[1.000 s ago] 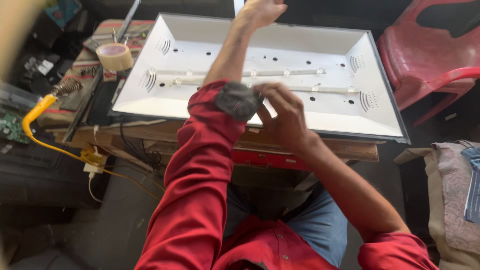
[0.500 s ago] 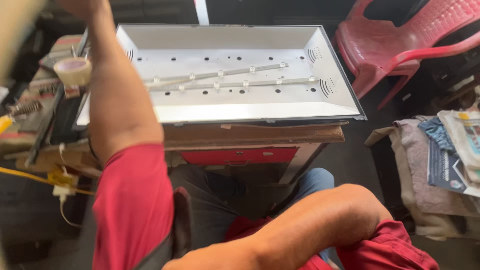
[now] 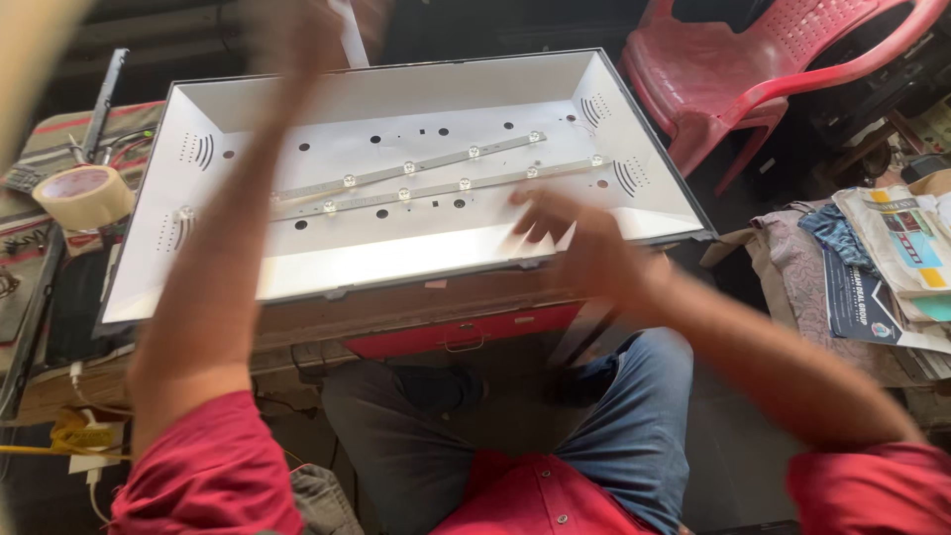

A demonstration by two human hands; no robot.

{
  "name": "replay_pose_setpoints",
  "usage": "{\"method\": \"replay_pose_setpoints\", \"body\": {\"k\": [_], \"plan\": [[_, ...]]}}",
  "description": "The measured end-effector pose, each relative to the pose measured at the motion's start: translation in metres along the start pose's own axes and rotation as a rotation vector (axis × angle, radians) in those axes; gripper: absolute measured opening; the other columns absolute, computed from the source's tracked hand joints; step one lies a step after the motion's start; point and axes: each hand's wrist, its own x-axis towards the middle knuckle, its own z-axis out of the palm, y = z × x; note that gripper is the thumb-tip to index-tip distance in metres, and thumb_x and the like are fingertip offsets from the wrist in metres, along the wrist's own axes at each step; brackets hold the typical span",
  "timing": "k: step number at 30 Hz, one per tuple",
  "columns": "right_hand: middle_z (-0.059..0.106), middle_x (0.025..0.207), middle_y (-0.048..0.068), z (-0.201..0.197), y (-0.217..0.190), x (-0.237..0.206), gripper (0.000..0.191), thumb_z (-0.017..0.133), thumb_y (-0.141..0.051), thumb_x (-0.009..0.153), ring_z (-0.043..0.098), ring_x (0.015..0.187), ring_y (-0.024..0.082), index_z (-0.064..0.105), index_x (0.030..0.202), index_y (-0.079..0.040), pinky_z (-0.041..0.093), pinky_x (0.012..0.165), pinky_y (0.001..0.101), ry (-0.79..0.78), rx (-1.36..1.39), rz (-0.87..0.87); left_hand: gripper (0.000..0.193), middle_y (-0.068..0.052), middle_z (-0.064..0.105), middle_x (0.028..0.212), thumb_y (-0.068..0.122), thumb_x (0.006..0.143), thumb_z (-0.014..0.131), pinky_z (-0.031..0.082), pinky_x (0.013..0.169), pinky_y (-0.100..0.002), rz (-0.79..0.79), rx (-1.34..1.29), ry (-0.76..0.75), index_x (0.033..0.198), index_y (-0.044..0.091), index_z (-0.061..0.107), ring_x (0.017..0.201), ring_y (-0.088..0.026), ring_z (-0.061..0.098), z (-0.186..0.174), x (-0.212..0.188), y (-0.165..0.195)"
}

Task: The person repairs an LED light panel on a workbench. They fold back the white reflector sheet inside the housing, reposition the LED strips, retrieve a small part from a nearby shelf, then hold a vertical LED strip and connect its wires to the panel before laying the strip back in place.

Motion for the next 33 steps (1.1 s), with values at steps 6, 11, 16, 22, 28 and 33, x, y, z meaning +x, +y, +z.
{"method": "replay_pose_setpoints", "body": {"k": [6, 11, 16, 22, 28, 33], "plan": [[0.074, 0.088, 0.012, -0.069, 0.120, 0.057, 0.027, 0.053, -0.006, 0.104, 0.076, 0.076, 0.017, 0.053, 0.131, 0.001, 0.059, 0.059, 0.0279, 0.246, -0.231, 0.322, 0.050, -0.022, 0.065, 0.101, 0.044, 0.080, 0.089, 0.052, 0.087, -0.049, 0.086, 0.008, -0.582, 0.096, 0.001, 0.070, 0.099, -0.040, 0.063, 0.167, -0.065, 0.076], [0.075, 0.087, 0.012, -0.073, 0.153, 0.079, 0.018, 0.069, -0.011, 0.099, 0.072, 0.076, 0.014, 0.070, 0.107, 0.005, 0.060, 0.062, 0.0280, 0.215, -0.269, 0.332, 0.027, -0.018, 0.064, 0.100, 0.030, 0.085, 0.081, 0.050, 0.085, -0.047, 0.091, -0.038, -0.652, 0.098, 0.006, 0.077, 0.100, -0.034, 0.061, 0.203, -0.088, 0.073], [0.074, 0.084, 0.011, -0.076, 0.190, 0.098, 0.016, 0.069, -0.011, 0.098, 0.069, 0.070, 0.012, 0.074, 0.105, 0.003, 0.058, 0.061, 0.0269, 0.078, -0.262, 0.406, 0.012, -0.011, 0.066, 0.096, 0.018, 0.092, 0.074, 0.049, 0.085, -0.045, 0.069, -0.126, -0.609, 0.095, 0.008, 0.079, 0.096, -0.030, 0.060, 0.216, -0.105, 0.052], [0.075, 0.087, 0.008, -0.072, 0.212, 0.107, 0.015, 0.070, -0.007, 0.097, 0.070, 0.073, 0.010, 0.072, 0.108, 0.003, 0.059, 0.064, 0.0252, 0.039, -0.199, 0.384, 0.011, -0.008, 0.066, 0.090, 0.017, 0.089, 0.076, 0.048, 0.079, -0.042, 0.103, -0.205, -0.656, 0.094, 0.009, 0.080, 0.086, -0.027, 0.060, 0.208, -0.107, 0.039], [0.073, 0.100, 0.010, -0.069, 0.218, 0.114, 0.015, 0.068, -0.005, 0.098, 0.071, 0.073, 0.014, 0.073, 0.111, 0.001, 0.060, 0.062, 0.0279, -0.037, -0.230, 0.402, 0.013, -0.007, 0.064, 0.086, 0.020, 0.095, 0.074, 0.048, 0.078, -0.042, 0.142, -0.174, -0.665, 0.092, 0.010, 0.081, 0.085, -0.023, 0.060, 0.206, -0.105, 0.037], [0.073, 0.104, 0.011, -0.073, 0.224, 0.115, 0.021, 0.067, -0.003, 0.097, 0.074, 0.086, 0.016, 0.070, 0.117, 0.001, 0.063, 0.072, 0.0278, -0.066, -0.276, 0.322, 0.015, -0.007, 0.064, 0.088, 0.023, 0.096, 0.072, 0.048, 0.077, -0.041, 0.111, -0.158, -0.700, 0.097, 0.010, 0.081, 0.085, -0.023, 0.060, 0.208, -0.106, 0.038]]}}
